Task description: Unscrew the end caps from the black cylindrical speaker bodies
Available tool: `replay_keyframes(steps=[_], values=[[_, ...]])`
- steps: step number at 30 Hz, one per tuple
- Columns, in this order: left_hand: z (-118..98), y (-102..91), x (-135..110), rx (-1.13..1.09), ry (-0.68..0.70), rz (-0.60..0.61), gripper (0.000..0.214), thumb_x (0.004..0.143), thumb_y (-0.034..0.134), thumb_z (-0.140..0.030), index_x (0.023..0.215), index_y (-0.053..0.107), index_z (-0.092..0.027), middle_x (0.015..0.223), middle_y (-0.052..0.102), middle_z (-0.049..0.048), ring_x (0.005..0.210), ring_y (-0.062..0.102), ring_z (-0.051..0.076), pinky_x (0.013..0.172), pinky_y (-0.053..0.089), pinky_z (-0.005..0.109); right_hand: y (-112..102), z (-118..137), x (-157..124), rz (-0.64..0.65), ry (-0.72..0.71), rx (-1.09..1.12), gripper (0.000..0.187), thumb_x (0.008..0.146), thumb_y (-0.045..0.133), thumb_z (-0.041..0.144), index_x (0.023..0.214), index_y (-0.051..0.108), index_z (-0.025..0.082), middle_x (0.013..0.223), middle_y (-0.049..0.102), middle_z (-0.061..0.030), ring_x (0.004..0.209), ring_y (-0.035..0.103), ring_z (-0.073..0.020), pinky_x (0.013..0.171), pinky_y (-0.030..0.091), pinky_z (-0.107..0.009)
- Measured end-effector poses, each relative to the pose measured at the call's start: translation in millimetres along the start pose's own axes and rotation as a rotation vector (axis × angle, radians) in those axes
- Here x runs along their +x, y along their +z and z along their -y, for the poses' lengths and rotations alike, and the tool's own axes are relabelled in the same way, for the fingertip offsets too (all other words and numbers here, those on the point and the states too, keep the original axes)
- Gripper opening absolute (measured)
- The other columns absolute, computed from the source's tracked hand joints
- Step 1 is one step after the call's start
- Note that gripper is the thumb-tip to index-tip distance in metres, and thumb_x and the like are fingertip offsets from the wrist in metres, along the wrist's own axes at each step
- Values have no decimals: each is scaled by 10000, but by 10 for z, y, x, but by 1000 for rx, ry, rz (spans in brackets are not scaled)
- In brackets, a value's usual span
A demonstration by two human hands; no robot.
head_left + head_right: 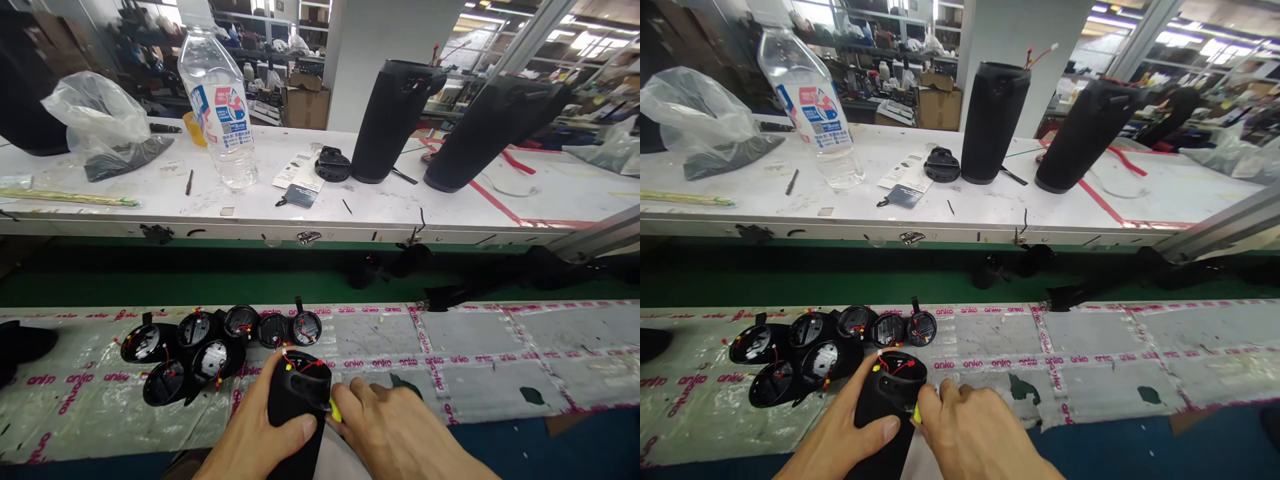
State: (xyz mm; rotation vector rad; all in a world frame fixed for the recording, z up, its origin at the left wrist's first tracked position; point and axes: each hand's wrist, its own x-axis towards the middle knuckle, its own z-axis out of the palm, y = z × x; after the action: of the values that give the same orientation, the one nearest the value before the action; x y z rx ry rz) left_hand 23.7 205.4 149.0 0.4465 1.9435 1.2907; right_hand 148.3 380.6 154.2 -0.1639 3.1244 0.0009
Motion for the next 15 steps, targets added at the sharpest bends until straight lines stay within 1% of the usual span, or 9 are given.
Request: replay_keyframes(steps=[4,9,12,15], values=[[-17,52,-26,38,-19,-109,817,694,741,-462,1420,462,-211,1422,605,110,1360,510,351,1173,380,502,19,35,-6,-23,20,-26,269,806,597,189,926,364,247,665,580,37,425,556,-176,424,48,-360],[22,52,-16,28,2,-96,817,674,757,-496,1390,483,-213,1397,626,95,1362,508,352,1161,400,490,44,33,-19,-31,24,-11,290,773,594,178,929,360,247,660,564,42,421,544,-175,424,44,-353],[38,41,-6,-12,0,-74,838,673,764,-506,1398,472,-206,1391,629,101,1348,523,344,1164,397,481,46,32,-28,-19,27,-24,282,783,589,176,929,358,247,662,563,39,420,542,-177,424,38,-357],[35,42,-2,-9,-3,-71,838,672,766,-492,1401,463,-212,1406,618,93,1366,504,331,1178,377,466,27,32,-41,-4,20,-36,278,790,592,178,923,358,248,665,566,36,420,537,-174,417,41,-359]])
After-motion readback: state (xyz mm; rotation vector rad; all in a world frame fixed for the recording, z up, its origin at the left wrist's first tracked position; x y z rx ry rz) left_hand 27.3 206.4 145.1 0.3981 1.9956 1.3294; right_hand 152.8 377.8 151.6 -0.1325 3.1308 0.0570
